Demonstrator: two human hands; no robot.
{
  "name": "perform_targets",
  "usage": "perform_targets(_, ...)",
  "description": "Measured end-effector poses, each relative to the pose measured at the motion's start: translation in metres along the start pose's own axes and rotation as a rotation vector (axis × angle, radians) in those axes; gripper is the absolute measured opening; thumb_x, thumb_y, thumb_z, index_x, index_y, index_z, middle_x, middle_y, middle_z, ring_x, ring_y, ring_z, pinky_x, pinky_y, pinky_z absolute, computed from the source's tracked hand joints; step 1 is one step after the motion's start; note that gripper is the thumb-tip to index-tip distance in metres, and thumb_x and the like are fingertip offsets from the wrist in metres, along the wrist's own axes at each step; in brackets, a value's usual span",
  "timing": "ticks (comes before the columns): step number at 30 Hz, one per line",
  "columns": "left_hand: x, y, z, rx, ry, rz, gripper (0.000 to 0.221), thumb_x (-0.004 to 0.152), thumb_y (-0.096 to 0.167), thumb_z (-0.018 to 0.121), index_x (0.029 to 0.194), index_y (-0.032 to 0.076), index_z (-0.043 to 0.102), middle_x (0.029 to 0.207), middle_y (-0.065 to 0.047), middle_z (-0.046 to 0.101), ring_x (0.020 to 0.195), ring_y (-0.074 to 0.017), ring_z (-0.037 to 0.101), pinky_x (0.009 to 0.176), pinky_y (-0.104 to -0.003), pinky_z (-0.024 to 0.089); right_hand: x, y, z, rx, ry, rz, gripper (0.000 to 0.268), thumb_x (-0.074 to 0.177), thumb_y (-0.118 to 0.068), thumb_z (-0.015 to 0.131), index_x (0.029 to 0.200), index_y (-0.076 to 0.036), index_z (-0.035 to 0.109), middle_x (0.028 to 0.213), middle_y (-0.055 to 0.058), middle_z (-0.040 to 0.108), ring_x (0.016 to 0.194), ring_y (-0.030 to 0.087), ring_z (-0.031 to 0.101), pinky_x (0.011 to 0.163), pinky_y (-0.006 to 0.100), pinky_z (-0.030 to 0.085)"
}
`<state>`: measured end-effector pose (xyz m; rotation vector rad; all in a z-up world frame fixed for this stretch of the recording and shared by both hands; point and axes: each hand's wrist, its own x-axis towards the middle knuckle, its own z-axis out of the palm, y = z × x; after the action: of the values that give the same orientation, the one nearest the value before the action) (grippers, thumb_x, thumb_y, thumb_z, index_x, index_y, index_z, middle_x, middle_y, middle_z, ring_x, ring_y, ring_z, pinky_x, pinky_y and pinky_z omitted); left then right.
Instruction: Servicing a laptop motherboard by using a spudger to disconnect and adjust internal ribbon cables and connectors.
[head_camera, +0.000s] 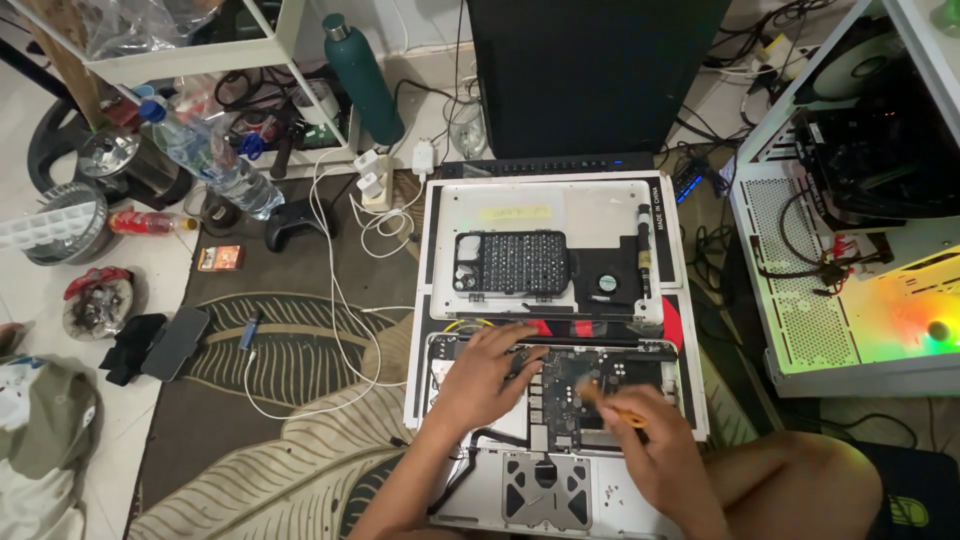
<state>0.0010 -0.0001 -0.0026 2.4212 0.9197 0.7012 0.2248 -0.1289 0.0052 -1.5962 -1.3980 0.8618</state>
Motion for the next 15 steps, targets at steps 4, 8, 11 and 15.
perform_targets(4, 0.001, 0.001, -0.001, -0.032, 0.002, 0.006, 0.026, 0.098, 0.023, 0.062, 0.114, 0.008, 0.077, 0.134, -0.007, 0.067, 0.128, -0.0272, 0.059, 0.108, -0.04, 0.042, -0.003, 0.007, 0.005, 0.139, 0.011, -0.018, 0.011, 0.088, -0.002, 0.063, 0.088, -0.001, 0.074, 0.083, 0.004, 0.07, 0.061, 0.013, 0.061, 0.056, 0.027, 0.05)
perform_targets(8, -0.001, -0.001, 0.0, -0.024, 0.004, -0.007, 0.027, 0.098, 0.023, 0.062, 0.115, 0.009, 0.078, 0.135, -0.007, 0.067, 0.129, -0.0272, 0.059, 0.108, -0.041, 0.042, -0.001, 0.001, 0.004, 0.054, 0.022, -0.003, 0.013, 0.086, -0.005, 0.069, 0.096, -0.003, 0.076, 0.09, 0.005, 0.073, 0.071, 0.016, 0.066, 0.065, 0.028, 0.054)
perform_targets(11, -0.001, -0.002, 0.001, -0.029, 0.0, 0.002, 0.027, 0.097, 0.023, 0.062, 0.115, 0.01, 0.077, 0.135, -0.007, 0.067, 0.128, -0.0277, 0.059, 0.108, -0.042, 0.042, -0.002, 0.0, 0.003, 0.109, 0.021, 0.008, 0.012, 0.086, -0.003, 0.066, 0.092, -0.001, 0.076, 0.085, 0.004, 0.072, 0.064, 0.014, 0.064, 0.059, 0.026, 0.053)
perform_targets(15, 0.001, 0.001, -0.002, -0.045, 0.029, 0.007, 0.026, 0.097, 0.023, 0.063, 0.113, 0.009, 0.078, 0.133, -0.007, 0.068, 0.127, -0.0285, 0.06, 0.105, -0.041, 0.044, 0.002, -0.01, 0.002, -0.062, 0.076, -0.016, 0.017, 0.086, -0.008, 0.069, 0.101, -0.007, 0.077, 0.095, 0.003, 0.073, 0.079, 0.016, 0.068, 0.075, 0.028, 0.052)
